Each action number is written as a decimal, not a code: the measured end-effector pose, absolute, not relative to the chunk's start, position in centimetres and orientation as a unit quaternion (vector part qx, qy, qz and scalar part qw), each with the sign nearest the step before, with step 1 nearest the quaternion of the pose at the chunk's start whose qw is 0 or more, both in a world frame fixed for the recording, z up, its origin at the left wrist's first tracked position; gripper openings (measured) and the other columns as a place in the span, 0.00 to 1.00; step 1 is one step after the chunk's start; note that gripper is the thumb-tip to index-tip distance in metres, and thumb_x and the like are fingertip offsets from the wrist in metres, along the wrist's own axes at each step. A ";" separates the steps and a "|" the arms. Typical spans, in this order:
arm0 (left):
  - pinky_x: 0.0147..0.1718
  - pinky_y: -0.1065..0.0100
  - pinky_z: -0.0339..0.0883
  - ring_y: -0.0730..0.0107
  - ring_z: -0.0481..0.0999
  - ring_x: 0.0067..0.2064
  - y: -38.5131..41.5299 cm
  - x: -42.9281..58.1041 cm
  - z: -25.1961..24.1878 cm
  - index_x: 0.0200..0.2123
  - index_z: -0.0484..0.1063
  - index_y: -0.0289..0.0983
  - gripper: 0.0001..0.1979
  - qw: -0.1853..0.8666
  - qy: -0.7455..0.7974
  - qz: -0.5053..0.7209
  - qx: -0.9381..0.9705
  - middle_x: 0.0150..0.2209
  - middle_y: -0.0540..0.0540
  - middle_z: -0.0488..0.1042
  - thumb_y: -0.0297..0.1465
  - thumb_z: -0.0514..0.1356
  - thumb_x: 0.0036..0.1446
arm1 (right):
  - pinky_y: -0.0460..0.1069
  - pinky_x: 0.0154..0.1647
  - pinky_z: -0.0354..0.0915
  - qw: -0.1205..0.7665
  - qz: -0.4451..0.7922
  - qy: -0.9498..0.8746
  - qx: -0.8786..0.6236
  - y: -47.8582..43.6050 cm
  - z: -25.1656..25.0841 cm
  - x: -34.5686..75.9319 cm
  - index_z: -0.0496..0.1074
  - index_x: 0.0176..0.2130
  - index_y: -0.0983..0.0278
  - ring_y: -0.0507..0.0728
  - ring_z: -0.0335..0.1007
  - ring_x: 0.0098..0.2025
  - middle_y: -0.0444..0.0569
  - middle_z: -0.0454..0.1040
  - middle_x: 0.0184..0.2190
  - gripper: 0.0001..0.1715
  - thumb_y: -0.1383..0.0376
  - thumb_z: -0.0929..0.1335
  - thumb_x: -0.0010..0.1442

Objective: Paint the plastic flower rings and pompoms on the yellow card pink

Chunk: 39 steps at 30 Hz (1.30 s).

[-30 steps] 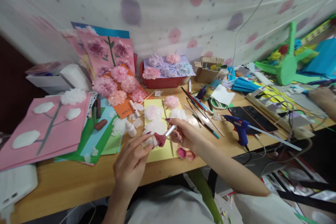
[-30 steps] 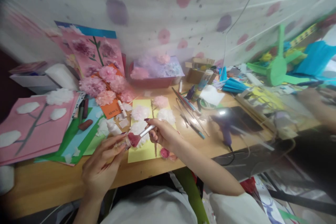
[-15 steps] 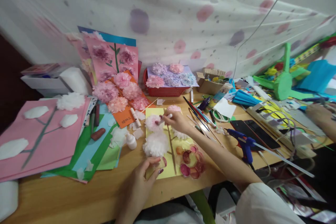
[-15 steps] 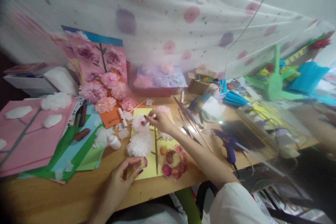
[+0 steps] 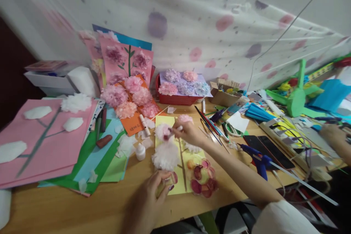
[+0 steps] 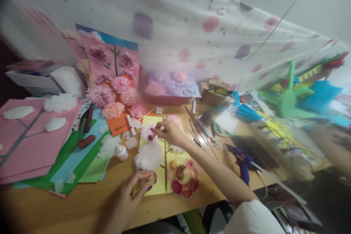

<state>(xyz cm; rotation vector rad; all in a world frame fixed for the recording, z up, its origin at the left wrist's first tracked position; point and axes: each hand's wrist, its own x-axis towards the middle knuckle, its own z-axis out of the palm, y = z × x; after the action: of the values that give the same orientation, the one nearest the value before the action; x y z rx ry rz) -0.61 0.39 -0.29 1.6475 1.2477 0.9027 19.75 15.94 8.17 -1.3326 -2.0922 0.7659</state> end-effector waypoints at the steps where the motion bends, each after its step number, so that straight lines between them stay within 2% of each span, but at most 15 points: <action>1: 0.49 0.64 0.73 0.64 0.81 0.49 0.4 -0.6 -0.2 0.43 0.76 0.45 0.09 0.426 0.498 0.361 0.663 0.46 0.47 0.83 0.30 0.59 0.59 | 0.45 0.25 0.62 0.265 0.287 -0.780 -0.489 15.9 8.1 19.8 0.74 0.29 0.63 0.53 0.72 0.22 0.47 0.77 0.21 0.25 0.46 0.68 0.63; 5: 0.49 0.66 0.74 0.65 0.82 0.48 0.5 -0.6 0.0 0.43 0.75 0.45 0.09 0.410 0.490 0.375 0.671 0.45 0.48 0.83 0.30 0.59 0.59 | 0.46 0.28 0.63 0.295 0.274 -0.765 -0.502 15.8 7.6 20.2 0.73 0.29 0.63 0.53 0.74 0.26 0.50 0.79 0.26 0.27 0.45 0.64 0.65; 9: 0.46 0.66 0.75 0.65 0.83 0.46 0.5 -0.6 0.0 0.42 0.76 0.44 0.08 0.400 0.489 0.378 0.677 0.44 0.48 0.84 0.31 0.60 0.59 | 0.46 0.27 0.63 0.295 0.300 -0.761 -0.494 15.9 7.1 20.6 0.74 0.29 0.63 0.54 0.73 0.25 0.49 0.79 0.24 0.25 0.44 0.70 0.59; 12: 0.47 0.65 0.75 0.63 0.82 0.47 0.5 -0.6 -0.2 0.42 0.75 0.44 0.08 0.393 0.490 0.381 0.678 0.44 0.46 0.83 0.31 0.59 0.60 | 0.46 0.27 0.63 0.329 0.299 -0.733 -0.514 15.8 7.0 20.7 0.73 0.29 0.63 0.54 0.74 0.27 0.51 0.80 0.27 0.28 0.43 0.64 0.64; 16: 0.45 0.65 0.76 0.63 0.83 0.45 0.4 -0.6 -0.1 0.42 0.75 0.44 0.08 0.393 0.486 0.384 0.680 0.43 0.46 0.84 0.31 0.59 0.60 | 0.46 0.24 0.63 0.334 0.342 -0.719 -0.504 15.1 7.3 21.1 0.74 0.27 0.63 0.54 0.72 0.22 0.47 0.77 0.20 0.26 0.43 0.71 0.56; 21: 0.46 0.65 0.76 0.63 0.83 0.46 0.5 -0.7 0.6 0.41 0.76 0.44 0.07 0.389 0.495 0.375 0.681 0.43 0.47 0.84 0.31 0.60 0.60 | 0.48 0.24 0.59 0.452 0.286 -0.643 -0.548 15.4 8.1 23.8 0.71 0.25 0.62 0.53 0.64 0.20 0.44 0.68 0.17 0.30 0.43 0.64 0.63; 24: 0.47 0.64 0.75 0.63 0.83 0.47 0.4 -0.7 0.6 0.42 0.76 0.44 0.08 0.387 0.494 0.371 0.684 0.44 0.46 0.83 0.31 0.60 0.60 | 0.48 0.27 0.59 0.497 0.245 -0.621 -0.555 15.8 9.5 25.1 0.68 0.23 0.61 0.54 0.63 0.25 0.45 0.68 0.21 0.28 0.44 0.65 0.62; 27: 0.47 0.63 0.75 0.62 0.82 0.48 0.3 -0.8 0.2 0.43 0.76 0.44 0.08 0.379 0.497 0.364 0.690 0.45 0.46 0.83 0.32 0.59 0.61 | 0.48 0.29 0.60 0.499 0.245 -0.636 -0.534 16.3 11.7 25.1 0.69 0.28 0.61 0.54 0.64 0.28 0.46 0.71 0.27 0.24 0.45 0.65 0.63; 30: 0.47 0.64 0.76 0.62 0.83 0.47 0.2 -0.9 -0.2 0.43 0.76 0.44 0.08 0.366 0.502 0.365 0.694 0.45 0.46 0.83 0.33 0.60 0.61 | 0.49 0.36 0.63 0.411 0.225 -0.750 -0.467 17.7 13.7 24.3 0.75 0.35 0.62 0.56 0.70 0.34 0.49 0.76 0.32 0.17 0.53 0.65 0.65; 32: 0.46 0.65 0.77 0.63 0.83 0.46 0.2 -1.0 -0.4 0.43 0.76 0.45 0.08 0.353 0.501 0.371 0.697 0.44 0.46 0.84 0.34 0.60 0.61 | 0.51 0.43 0.63 0.273 0.197 -0.839 -0.428 19.2 14.0 23.6 0.79 0.41 0.62 0.58 0.73 0.39 0.51 0.80 0.39 0.12 0.62 0.66 0.63; 35: 0.46 0.67 0.77 0.64 0.83 0.45 0.3 -1.2 -0.6 0.43 0.76 0.45 0.07 0.339 0.485 0.376 0.712 0.43 0.47 0.84 0.34 0.62 0.61 | 0.55 0.52 0.56 0.062 0.135 -0.890 -0.430 21.5 12.7 22.7 0.80 0.47 0.62 0.61 0.75 0.47 0.53 0.82 0.45 0.19 0.73 0.68 0.58; 37: 0.46 0.68 0.77 0.65 0.83 0.45 0.4 -1.4 -0.8 0.44 0.76 0.45 0.08 0.337 0.471 0.373 0.725 0.44 0.47 0.84 0.33 0.62 0.61 | 0.56 0.55 0.51 -0.011 0.119 -0.895 -0.429 22.7 11.1 22.2 0.81 0.47 0.61 0.63 0.75 0.49 0.54 0.83 0.44 0.23 0.77 0.68 0.54; 39: 0.47 0.69 0.76 0.65 0.83 0.46 0.5 -1.7 -1.2 0.45 0.75 0.46 0.09 0.330 0.454 0.373 0.739 0.44 0.47 0.83 0.33 0.62 0.61 | 0.56 0.54 0.49 -0.036 0.136 -0.900 -0.413 23.4 9.6 21.8 0.81 0.46 0.61 0.62 0.75 0.48 0.53 0.84 0.43 0.22 0.76 0.70 0.54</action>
<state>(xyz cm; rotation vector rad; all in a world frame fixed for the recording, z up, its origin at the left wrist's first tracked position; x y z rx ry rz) -1.71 0.51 -1.21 1.9315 1.1880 0.9749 21.76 23.35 9.65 -1.3287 -2.8931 0.4386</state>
